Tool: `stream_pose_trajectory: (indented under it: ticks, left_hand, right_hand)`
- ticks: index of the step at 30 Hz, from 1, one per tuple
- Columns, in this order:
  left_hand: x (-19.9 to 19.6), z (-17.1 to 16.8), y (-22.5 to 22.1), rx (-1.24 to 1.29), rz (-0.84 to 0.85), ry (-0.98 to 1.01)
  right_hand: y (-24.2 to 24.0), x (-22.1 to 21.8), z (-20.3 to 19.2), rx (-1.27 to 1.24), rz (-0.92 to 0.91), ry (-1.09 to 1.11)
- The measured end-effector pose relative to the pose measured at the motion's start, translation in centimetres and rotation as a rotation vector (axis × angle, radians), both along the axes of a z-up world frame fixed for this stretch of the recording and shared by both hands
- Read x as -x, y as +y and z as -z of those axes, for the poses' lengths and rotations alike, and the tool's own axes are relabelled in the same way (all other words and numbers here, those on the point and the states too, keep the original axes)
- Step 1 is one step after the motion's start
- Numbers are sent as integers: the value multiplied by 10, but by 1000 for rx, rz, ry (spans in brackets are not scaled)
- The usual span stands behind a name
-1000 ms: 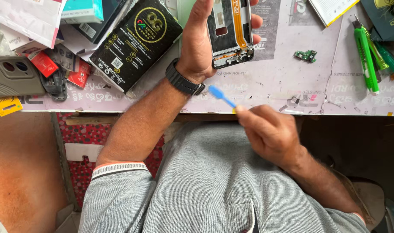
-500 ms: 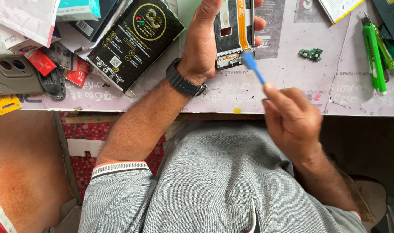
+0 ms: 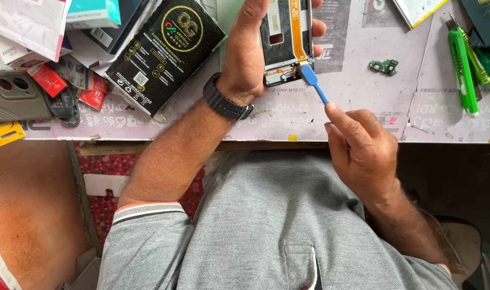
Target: The person cleans and probes internal components of a disassembled mobile phone, using a brush and a thin green tool to clear debris from the device chassis and a separate circuit board module.
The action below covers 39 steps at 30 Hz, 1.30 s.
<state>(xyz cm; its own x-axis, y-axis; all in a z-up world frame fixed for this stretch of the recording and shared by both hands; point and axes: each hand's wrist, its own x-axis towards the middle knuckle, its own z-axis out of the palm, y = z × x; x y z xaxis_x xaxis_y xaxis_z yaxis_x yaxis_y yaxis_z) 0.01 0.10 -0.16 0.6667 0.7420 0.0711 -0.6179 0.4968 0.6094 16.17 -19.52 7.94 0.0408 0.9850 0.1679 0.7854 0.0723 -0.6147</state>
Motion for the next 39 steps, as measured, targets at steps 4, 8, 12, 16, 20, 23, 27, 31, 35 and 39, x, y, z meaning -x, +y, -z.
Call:
stream_pose_trajectory:
  ticks: [4, 8, 12, 16, 20, 23, 27, 31, 35, 39]
  left_hand:
    - [2, 2, -2, 12, -23, 11]
    - [2, 1, 0, -24, -20, 29]
    - [1, -5, 0, -35, -38, 41]
    - [-3, -6, -2, -14, -16, 29]
    - [3, -5, -3, 32, -17, 33]
    - [0, -8, -3, 34, -42, 55]
    - [5, -7, -3, 103, -3, 87]
    - [3, -5, 0, 90, 8, 57]
    - [3, -3, -3, 13, -20, 69]
    - [2, -4, -3, 5, -41, 76]
  right_hand:
    - [-4, -4, -4, -22, 76, -10]
    - [0, 2, -1, -12, 31, -5]
    - [-1, 1, -10, -11, 44, 36]
    - [1, 0, -9, -15, 22, 4]
    - [1, 3, -9, -18, 4, -16]
    - [-2, 0, -11, -7, 7, 8]
    - [-4, 3, -6, -28, -13, -11]
    - [-2, 3, 1, -58, -17, -6]
    - [-8, 3, 1, -37, 17, 20]
    - [-11, 0, -3, -93, 73, 42]
